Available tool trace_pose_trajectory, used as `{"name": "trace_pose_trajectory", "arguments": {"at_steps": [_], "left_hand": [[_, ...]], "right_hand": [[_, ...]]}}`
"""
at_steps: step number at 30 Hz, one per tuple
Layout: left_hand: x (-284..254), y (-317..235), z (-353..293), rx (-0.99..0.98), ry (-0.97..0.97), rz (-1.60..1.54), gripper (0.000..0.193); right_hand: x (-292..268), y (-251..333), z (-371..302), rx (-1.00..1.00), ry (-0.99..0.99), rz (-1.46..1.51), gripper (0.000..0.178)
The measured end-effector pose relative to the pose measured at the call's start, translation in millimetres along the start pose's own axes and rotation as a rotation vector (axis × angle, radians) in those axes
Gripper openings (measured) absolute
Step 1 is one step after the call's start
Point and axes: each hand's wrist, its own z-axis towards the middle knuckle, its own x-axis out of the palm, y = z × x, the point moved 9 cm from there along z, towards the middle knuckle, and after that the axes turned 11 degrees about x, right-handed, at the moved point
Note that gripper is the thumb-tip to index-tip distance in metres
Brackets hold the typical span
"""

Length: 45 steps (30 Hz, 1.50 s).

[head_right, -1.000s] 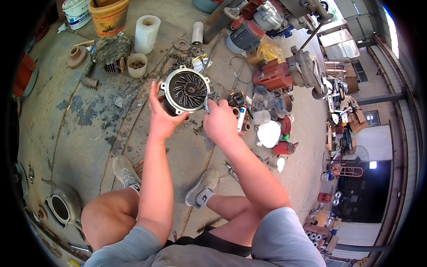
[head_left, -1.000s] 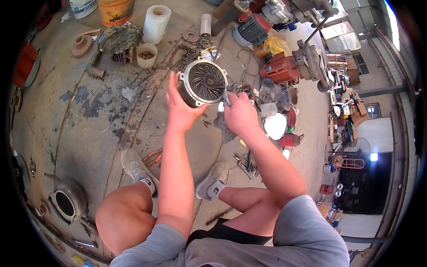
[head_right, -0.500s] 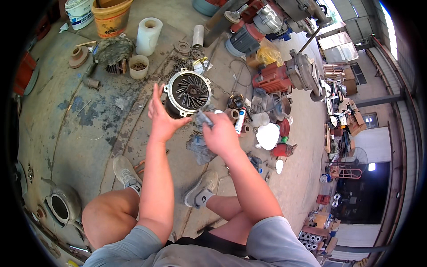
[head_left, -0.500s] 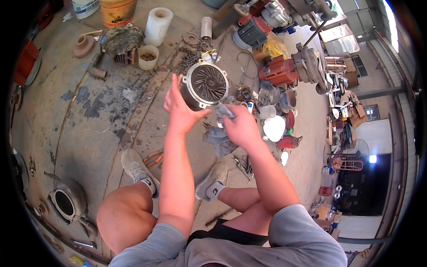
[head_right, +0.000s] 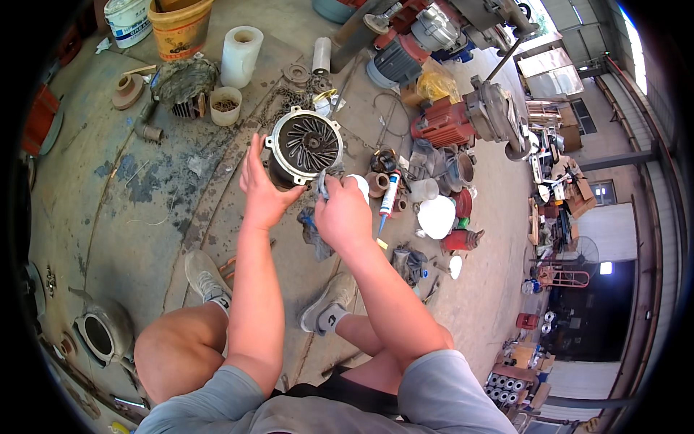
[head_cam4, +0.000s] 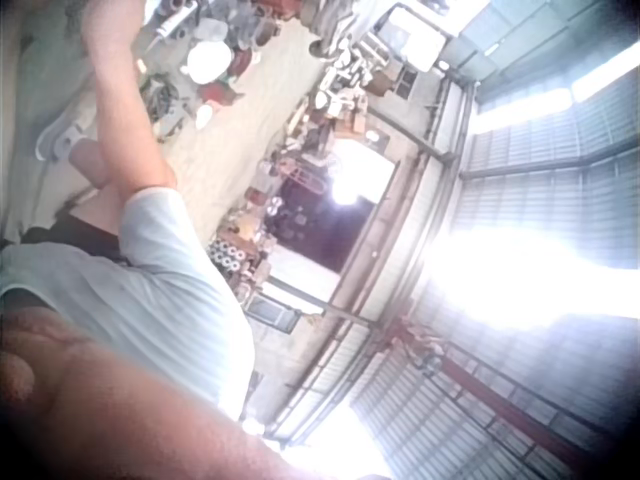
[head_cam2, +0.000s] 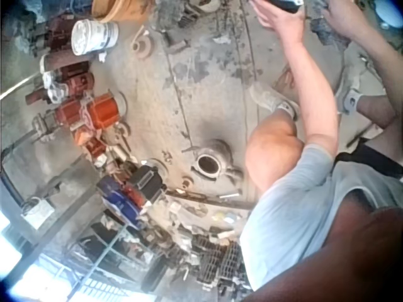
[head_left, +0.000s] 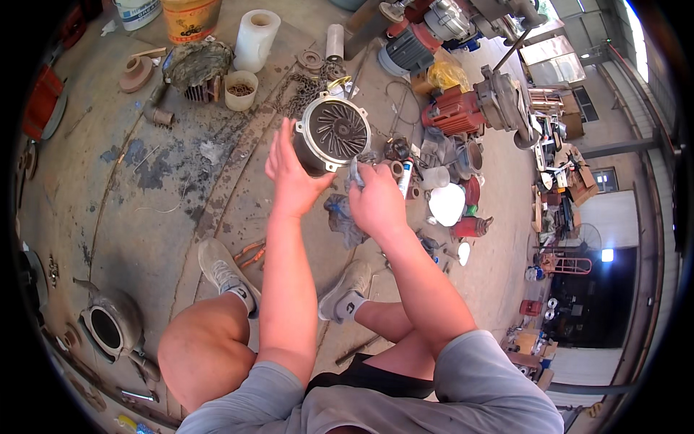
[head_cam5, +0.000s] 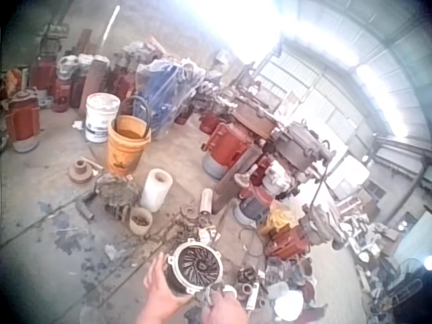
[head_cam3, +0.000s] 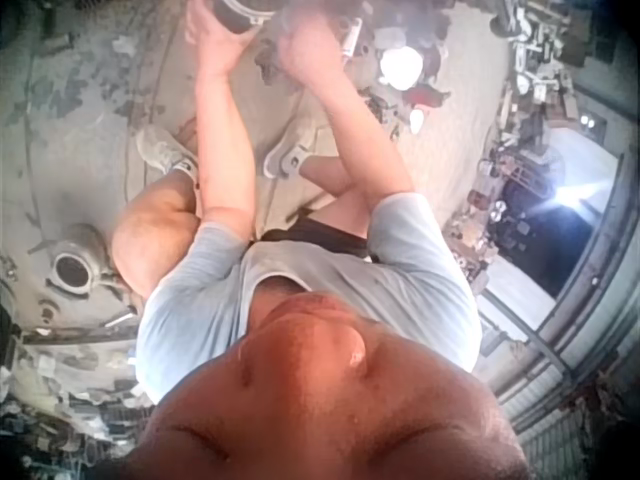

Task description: The person cleans a circular metal component with a wire brush, dipping the brush into a bucket of liquid and scrubbing the surface. They also handle a cylindrical metal part, wiping it with a cloth and inspecting it. The person repeatedly scrubs the circular component and wipes the cylindrical part throughout the clip.

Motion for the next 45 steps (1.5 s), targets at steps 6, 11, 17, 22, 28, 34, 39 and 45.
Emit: {"name": "trace_pose_trajectory", "arguments": {"at_steps": [6,11,17,22,28,34,39,45], "left_hand": [[-9,-1,-4,-0.064,0.034,0.027,0.127],[-56,-44,13,-0.046,0.074,-0.157,0.090],[-45,-139,17,0.135,0.260,-0.629,0.047],[-4,-128,-1,-0.156,0.214,-0.625,0.028],[44,-108,-22,-0.437,0.103,-1.031,0.017],[30,-97,-28,-0.394,0.449,-1.181,0.023],[-32,-48,-10,-0.541,0.389,-0.634,0.043],[-40,-1,-13,-0.422,0.187,0.089,0.122]], "right_hand": [[-12,11,-12,-0.205,0.182,0.324,0.035],[-50,-18,-12,-0.064,0.524,0.665,0.037],[-94,-2,-16,-0.041,0.620,0.503,0.075],[-131,-7,-12,0.050,0.348,1.263,0.091],[-77,-20,-30,0.046,0.069,1.242,0.048],[-71,-6,-25,-0.002,0.056,1.089,0.051],[-80,-8,-5,0.103,0.062,1.118,0.051],[-83,60,37,0.004,0.275,0.667,0.052]]}}
